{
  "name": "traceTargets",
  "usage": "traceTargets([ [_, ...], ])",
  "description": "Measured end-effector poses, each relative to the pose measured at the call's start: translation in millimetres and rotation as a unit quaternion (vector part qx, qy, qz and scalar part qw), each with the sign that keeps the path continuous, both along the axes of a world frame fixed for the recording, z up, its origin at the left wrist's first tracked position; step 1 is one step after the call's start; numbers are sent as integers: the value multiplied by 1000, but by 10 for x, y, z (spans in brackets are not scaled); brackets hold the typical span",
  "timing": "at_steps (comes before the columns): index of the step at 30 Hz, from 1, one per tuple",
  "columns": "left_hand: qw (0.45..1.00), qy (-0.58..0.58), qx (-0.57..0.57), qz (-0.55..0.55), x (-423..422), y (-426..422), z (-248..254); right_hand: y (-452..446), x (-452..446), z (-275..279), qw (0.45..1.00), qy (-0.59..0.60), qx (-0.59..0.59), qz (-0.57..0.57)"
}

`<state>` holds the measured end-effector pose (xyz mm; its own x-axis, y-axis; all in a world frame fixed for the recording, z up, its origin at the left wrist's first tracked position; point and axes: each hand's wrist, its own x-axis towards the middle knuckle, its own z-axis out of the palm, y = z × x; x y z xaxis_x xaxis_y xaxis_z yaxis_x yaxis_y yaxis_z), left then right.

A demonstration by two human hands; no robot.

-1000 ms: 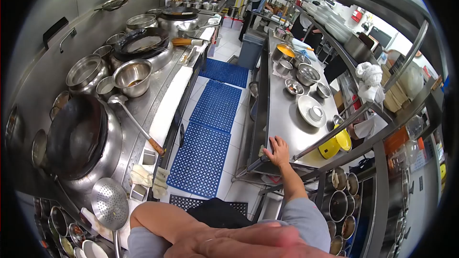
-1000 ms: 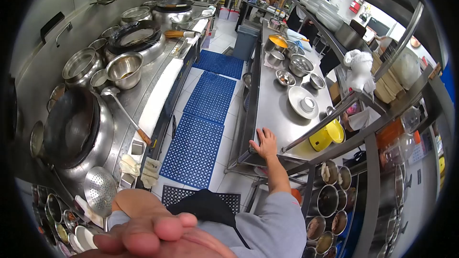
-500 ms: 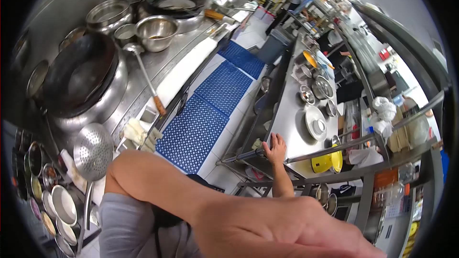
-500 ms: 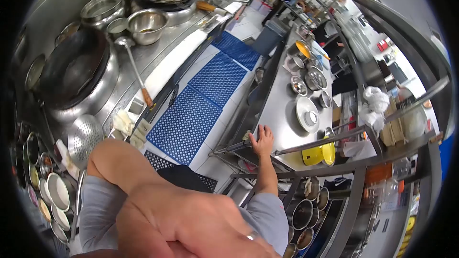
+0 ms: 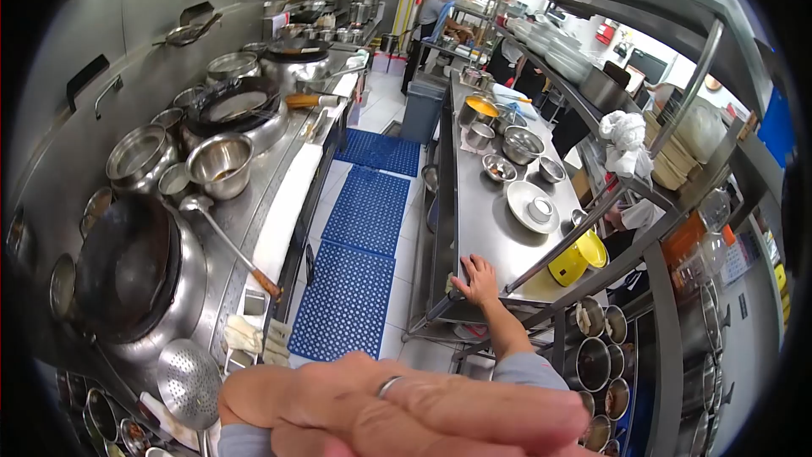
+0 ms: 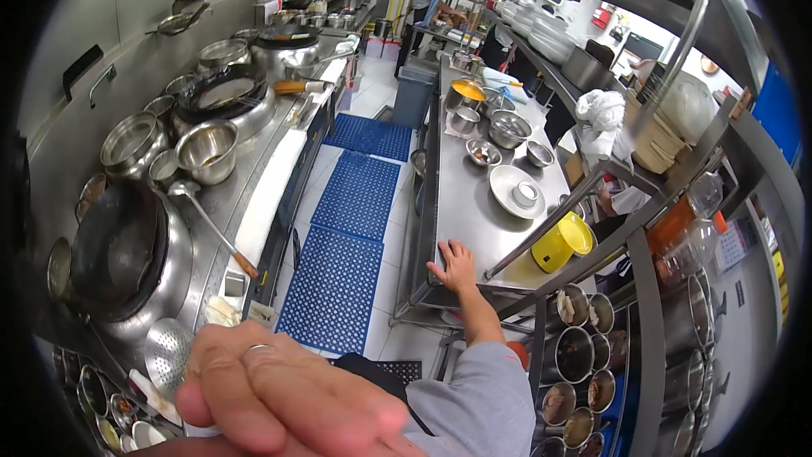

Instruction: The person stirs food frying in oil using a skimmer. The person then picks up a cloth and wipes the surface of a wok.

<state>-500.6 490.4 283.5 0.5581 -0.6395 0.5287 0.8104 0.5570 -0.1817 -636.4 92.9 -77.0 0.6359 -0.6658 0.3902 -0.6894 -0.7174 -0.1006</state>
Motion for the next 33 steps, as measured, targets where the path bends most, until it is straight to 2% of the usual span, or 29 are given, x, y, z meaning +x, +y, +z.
traceTargets([
  [3,999,-17,-21,-36,229,29,-222,-13,-1,-8,1000,-2,1,-2],
  [5,994,-59,-90,-35,323,-43,-185,1,4,3,1000,-12,8,-1],
  [6,984,-94,-153,-22,404,-176,-62,13,-6,10,1000,-17,12,0],
  [8,961,-189,-202,-17,564,-225,-16,-2,-16,-16,1000,-17,7,-1],
  [11,926,-342,-161,10,1006,-126,-159,-10,-23,-51,1000,-21,3,-2],
  [13,899,-407,-137,89,1090,-133,-167,-7,-11,-43,1000,-24,5,2],
  [19,918,-352,-55,174,991,-36,-88,-8,-2,0,1000,-20,6,4],
  [22,902,-374,-110,184,1075,-126,-82,17,3,6,1000,-20,12,4],
  [25,894,-401,-99,171,1122,-102,-48,-5,3,7,1000,-27,9,10],
  [28,917,-329,-36,223,903,-29,-153,-7,11,-19,1000,-24,5,8],
  [33,896,-402,-24,187,966,-28,-79,16,0,18,1000,-21,5,5],
])
